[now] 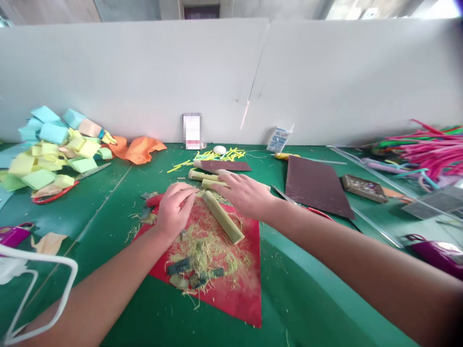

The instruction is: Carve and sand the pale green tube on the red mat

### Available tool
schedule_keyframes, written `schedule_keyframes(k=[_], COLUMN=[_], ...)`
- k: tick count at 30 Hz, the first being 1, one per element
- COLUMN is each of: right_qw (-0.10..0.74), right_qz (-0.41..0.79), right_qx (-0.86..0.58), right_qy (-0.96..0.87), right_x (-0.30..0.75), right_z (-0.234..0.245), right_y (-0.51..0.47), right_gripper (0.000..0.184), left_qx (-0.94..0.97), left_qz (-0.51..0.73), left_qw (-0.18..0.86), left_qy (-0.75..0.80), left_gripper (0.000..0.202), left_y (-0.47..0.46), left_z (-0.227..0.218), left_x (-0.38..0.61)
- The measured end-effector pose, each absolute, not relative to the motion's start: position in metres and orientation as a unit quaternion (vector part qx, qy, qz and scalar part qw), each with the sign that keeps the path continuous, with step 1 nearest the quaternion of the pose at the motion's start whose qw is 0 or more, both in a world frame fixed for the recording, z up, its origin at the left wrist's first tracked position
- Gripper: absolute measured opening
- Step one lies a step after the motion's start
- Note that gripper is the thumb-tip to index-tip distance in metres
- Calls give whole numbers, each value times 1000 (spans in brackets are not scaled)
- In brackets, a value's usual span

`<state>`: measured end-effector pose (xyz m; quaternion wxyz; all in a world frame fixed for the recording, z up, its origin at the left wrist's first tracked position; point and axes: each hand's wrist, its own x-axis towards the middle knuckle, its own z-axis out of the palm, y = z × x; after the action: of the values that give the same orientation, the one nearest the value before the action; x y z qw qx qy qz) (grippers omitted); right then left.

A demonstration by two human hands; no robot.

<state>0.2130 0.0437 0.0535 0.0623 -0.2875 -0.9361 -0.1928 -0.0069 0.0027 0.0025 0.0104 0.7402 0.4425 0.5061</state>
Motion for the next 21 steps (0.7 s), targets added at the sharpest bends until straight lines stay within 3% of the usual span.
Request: schedule_keyframes(k=[3, 8, 17, 21], right_qw=[14, -35, -21, -10], right_qz=[-253, -281, -191, -130], right_qx=[-86, 52, -4, -133], right_qy=[-964, -958, -981, -983], right_x=[203, 193, 199, 214], right_z=[57, 57, 67, 68], right_y=[63, 62, 53, 41], right_gripper=[37, 27, 33, 29], left_qx=[721, 705, 699, 686], left_qz=[521, 534, 548, 559], left_qw=[11, 20, 36, 43], left_qy=[457, 465, 459, 464], left_gripper=[17, 18, 17, 17], left_y=[5, 8, 2, 2], left_z=[1, 0, 4, 6], left_x=[-9, -9, -12, -17])
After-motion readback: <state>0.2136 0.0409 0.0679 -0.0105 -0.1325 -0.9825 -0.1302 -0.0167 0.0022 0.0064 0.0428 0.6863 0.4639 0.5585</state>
